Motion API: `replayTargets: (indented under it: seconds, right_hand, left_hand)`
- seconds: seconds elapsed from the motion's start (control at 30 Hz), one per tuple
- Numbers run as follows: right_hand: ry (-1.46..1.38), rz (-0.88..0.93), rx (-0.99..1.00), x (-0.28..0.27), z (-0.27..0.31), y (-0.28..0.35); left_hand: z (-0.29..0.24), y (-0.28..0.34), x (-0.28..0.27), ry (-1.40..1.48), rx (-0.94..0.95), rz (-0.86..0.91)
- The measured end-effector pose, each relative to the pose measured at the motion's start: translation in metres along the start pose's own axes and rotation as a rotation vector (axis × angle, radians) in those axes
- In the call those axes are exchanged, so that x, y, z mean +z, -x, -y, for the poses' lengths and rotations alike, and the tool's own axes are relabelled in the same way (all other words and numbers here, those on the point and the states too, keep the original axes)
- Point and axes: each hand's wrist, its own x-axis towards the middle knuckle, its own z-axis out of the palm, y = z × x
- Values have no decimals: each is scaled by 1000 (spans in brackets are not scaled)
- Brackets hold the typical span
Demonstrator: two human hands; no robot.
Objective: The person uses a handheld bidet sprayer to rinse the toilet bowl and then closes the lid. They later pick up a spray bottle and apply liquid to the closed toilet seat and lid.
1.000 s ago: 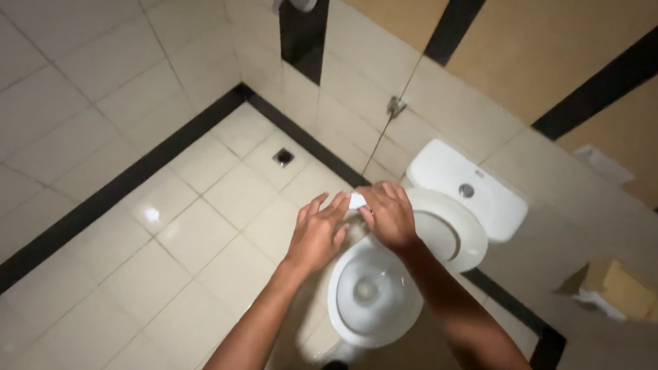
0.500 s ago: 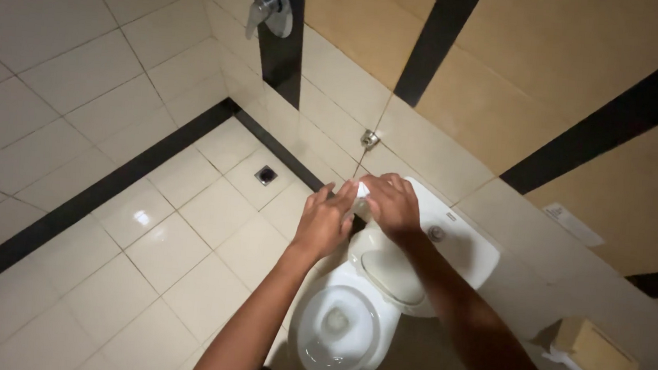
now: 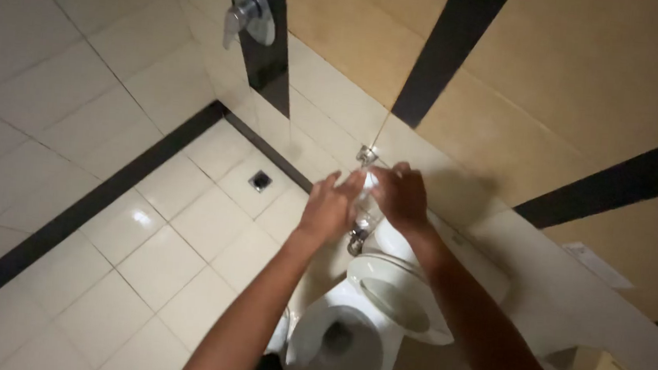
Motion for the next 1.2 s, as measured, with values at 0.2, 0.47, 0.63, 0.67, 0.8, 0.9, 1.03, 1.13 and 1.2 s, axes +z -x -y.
replayTargets:
  seconds: [0.2, 0.47, 0.63, 0.67, 0.8, 0.9, 1.03, 1.13, 1.2]
  right_hand:
    - [132, -129, -195, 36, -23, -36]
    - [72, -92, -83, 63, -31, -66]
    - [101, -60, -34, 75, -36, -71]
    - [97, -2, 13, 77, -38, -71]
    - [64, 192, 192, 67, -27, -81]
    - [206, 32, -25, 86, -45, -73]
    - [212, -72, -71, 101, -53, -66]
    - [203, -111, -123, 111, -60, -65]
    - [222, -96, -127, 116, -64, -65]
  left_hand:
    - [47, -50, 9, -2, 52, 33]
    - [78, -88, 17, -16, 58, 108]
    - [82, -97, 20, -3, 31, 184]
    - [85, -98, 25, -7, 33, 196]
    - [86, -102, 26, 0, 4, 272]
    - [91, -103, 37, 41, 5, 251]
    - [89, -105, 34, 40, -25, 301]
    - [89, -108, 30, 52, -62, 360]
    - [90, -109, 32, 10, -44, 367]
